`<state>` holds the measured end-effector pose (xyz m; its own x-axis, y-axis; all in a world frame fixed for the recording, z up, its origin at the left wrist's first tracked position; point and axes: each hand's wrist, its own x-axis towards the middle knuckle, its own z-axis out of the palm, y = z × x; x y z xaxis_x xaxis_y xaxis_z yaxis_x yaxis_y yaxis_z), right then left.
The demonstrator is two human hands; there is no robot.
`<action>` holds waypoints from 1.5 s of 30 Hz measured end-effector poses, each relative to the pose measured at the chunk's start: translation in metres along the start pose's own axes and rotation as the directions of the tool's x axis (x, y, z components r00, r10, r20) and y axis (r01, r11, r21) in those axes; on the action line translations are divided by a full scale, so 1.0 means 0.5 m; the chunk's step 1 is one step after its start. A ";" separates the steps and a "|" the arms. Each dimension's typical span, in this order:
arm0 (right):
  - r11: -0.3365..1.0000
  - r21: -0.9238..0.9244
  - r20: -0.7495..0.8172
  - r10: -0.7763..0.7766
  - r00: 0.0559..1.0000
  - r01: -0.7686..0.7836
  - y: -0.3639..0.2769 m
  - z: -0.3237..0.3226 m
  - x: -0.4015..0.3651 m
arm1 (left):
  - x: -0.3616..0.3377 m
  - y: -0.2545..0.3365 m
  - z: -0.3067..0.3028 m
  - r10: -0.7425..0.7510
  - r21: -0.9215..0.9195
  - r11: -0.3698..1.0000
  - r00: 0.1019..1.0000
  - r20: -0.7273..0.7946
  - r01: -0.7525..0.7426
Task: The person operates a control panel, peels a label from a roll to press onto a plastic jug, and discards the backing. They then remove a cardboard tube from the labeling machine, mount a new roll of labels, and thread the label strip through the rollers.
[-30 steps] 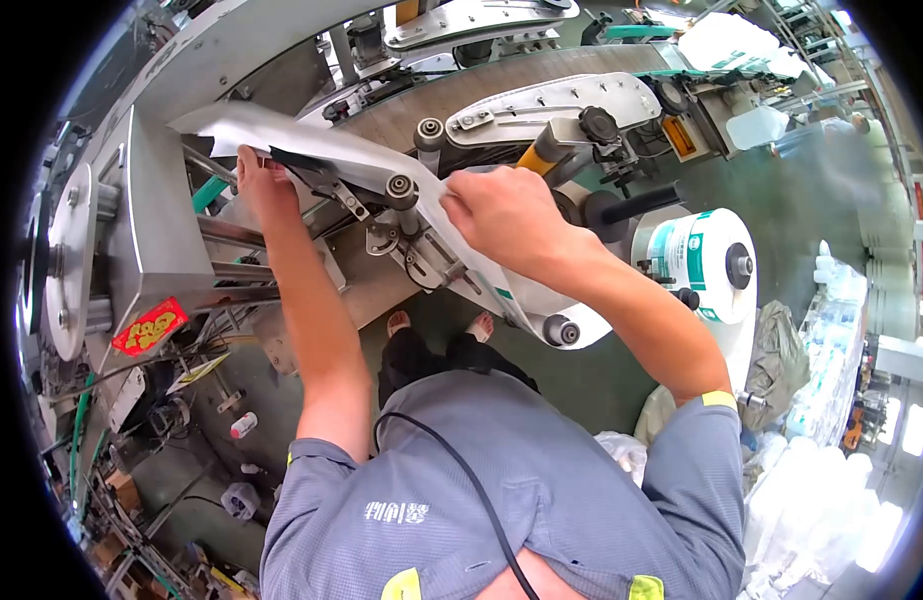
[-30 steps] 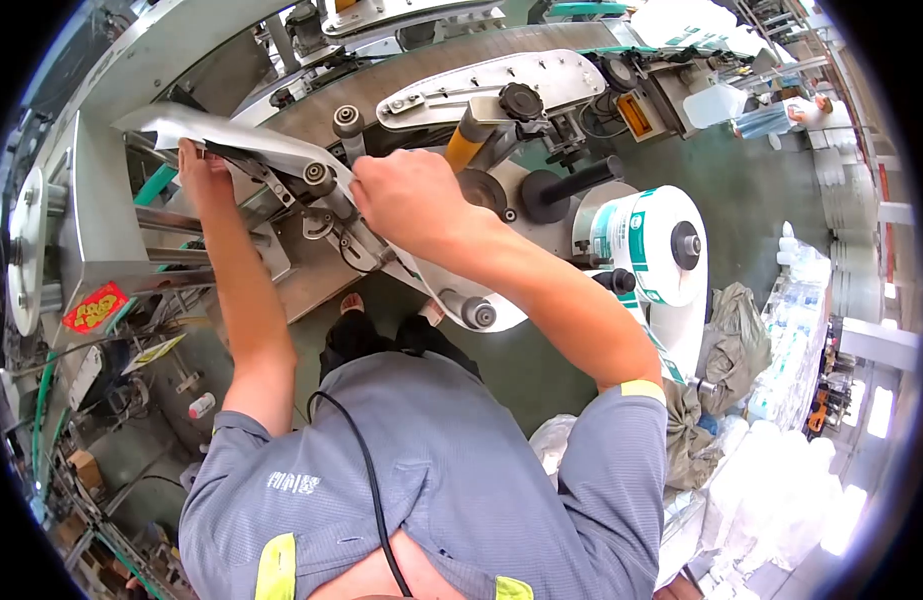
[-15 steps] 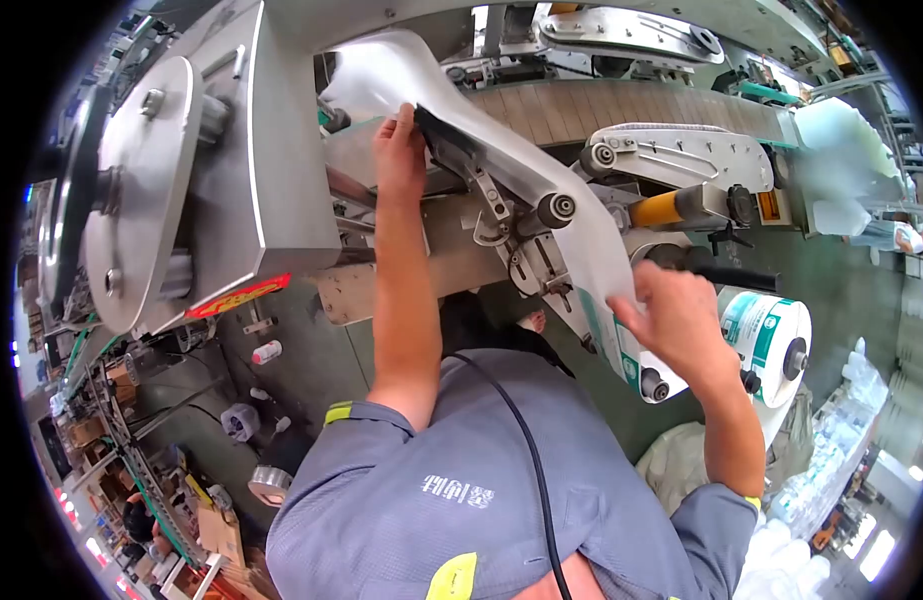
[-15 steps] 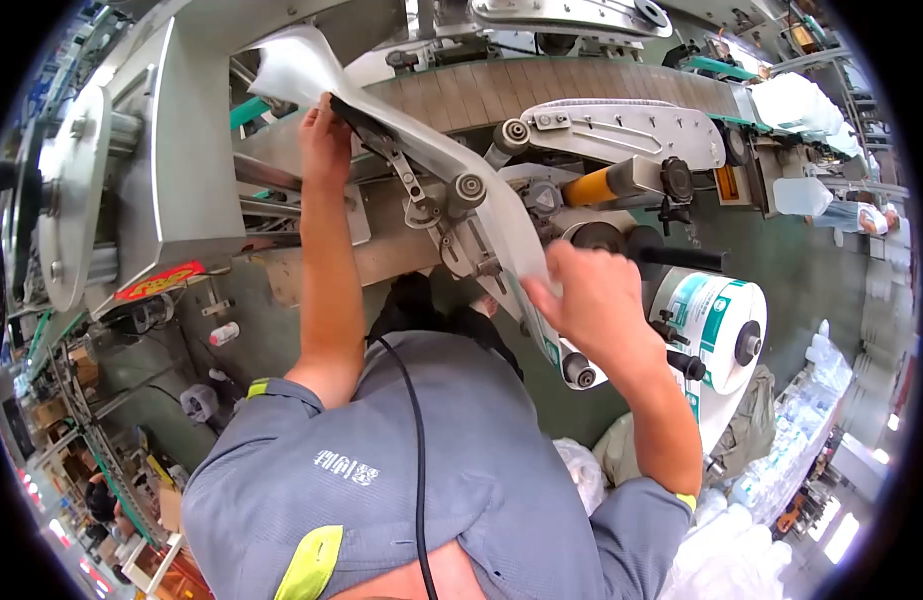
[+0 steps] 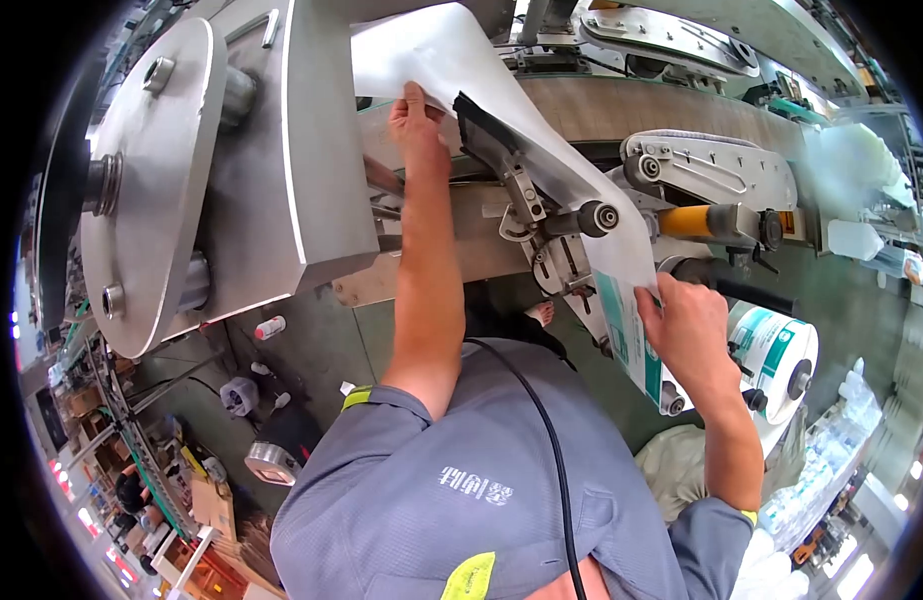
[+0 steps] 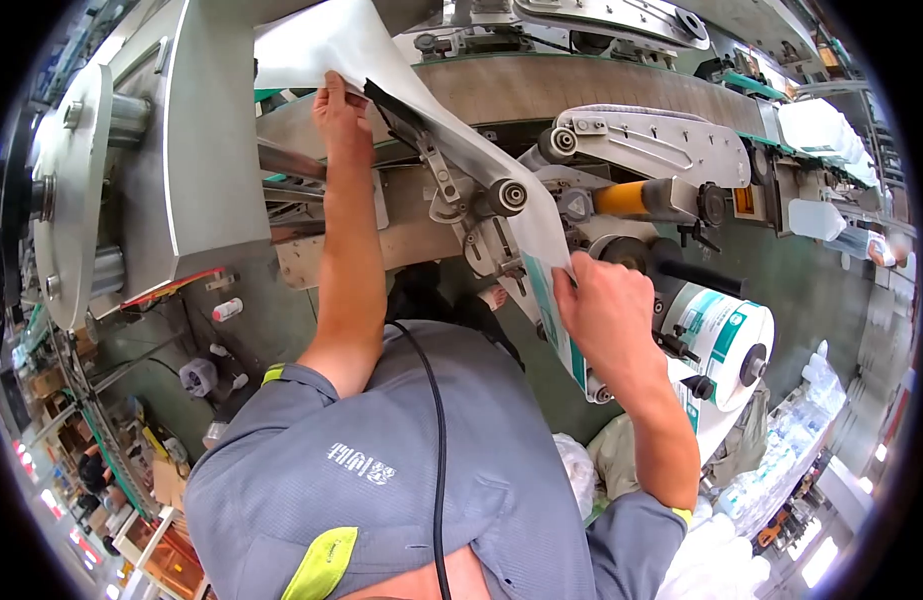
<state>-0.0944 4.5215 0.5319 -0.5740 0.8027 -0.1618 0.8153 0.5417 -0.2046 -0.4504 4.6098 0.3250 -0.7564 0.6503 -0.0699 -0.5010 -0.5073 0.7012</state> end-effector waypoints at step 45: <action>0.985 -0.113 -0.019 0.129 0.991 -0.130 -0.030 0.038 -0.003 | 0.105 -0.118 -0.071 -0.040 -0.120 0.993 0.965 -0.261 0.008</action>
<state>-0.1073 4.5074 0.5167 -0.4626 0.8704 -0.1685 0.8864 0.4573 -0.0712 -0.4758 4.6538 0.2547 -0.8195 0.5000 -0.2801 -0.5541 -0.5663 0.6102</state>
